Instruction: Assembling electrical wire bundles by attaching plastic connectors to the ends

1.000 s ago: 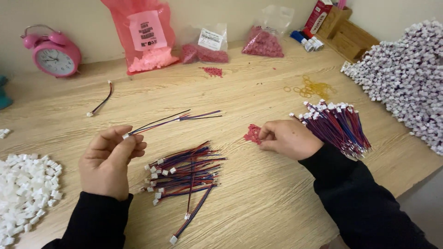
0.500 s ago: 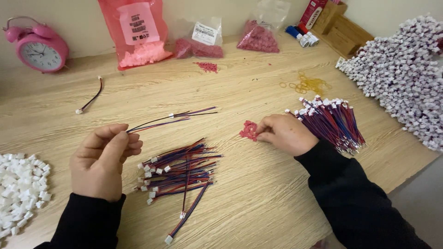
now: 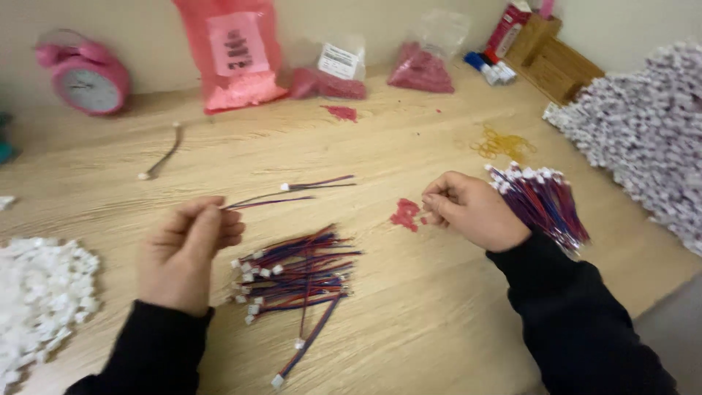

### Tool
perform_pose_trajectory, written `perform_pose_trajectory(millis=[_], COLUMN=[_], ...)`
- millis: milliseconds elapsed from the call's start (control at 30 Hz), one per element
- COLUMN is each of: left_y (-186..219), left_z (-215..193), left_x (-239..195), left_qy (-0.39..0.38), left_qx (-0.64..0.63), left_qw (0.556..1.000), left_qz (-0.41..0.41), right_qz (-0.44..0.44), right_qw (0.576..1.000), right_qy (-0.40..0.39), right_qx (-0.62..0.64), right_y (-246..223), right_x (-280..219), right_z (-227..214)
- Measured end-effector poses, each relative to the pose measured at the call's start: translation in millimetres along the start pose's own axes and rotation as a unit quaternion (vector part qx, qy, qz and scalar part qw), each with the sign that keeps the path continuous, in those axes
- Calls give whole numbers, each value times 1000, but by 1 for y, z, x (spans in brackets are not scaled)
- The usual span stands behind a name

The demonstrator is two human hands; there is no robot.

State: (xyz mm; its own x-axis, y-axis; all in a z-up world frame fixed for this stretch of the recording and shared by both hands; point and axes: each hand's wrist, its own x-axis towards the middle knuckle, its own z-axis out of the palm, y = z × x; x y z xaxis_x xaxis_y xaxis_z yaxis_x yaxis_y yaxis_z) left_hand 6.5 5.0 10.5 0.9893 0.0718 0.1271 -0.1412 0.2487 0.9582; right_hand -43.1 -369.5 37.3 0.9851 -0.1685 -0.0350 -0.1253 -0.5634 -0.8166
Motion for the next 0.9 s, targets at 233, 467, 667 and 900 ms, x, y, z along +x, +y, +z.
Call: perform_pose_trajectory(millis=[233,467,667,900], left_y=[-36,-32,-32,-29], left_z=[-5,-6,-9,-9], left_x=[16,15,18,15], left_qy=[-22,-7,2,16], left_qx=[-25,-25,-30,-53], left_qw=[999,1000,999,997], left_qz=[20,-17,-41,-53], right_qz=[-106,-193,-202,-253], right_qw=[985,953,948,943], right_qy=[-71,-164,-161,-149], right_qx=[120,166,183,155], right_y=[-93,-142,-148,-155], right_x=[-4,16,24,12], right_z=[51,128,147,143])
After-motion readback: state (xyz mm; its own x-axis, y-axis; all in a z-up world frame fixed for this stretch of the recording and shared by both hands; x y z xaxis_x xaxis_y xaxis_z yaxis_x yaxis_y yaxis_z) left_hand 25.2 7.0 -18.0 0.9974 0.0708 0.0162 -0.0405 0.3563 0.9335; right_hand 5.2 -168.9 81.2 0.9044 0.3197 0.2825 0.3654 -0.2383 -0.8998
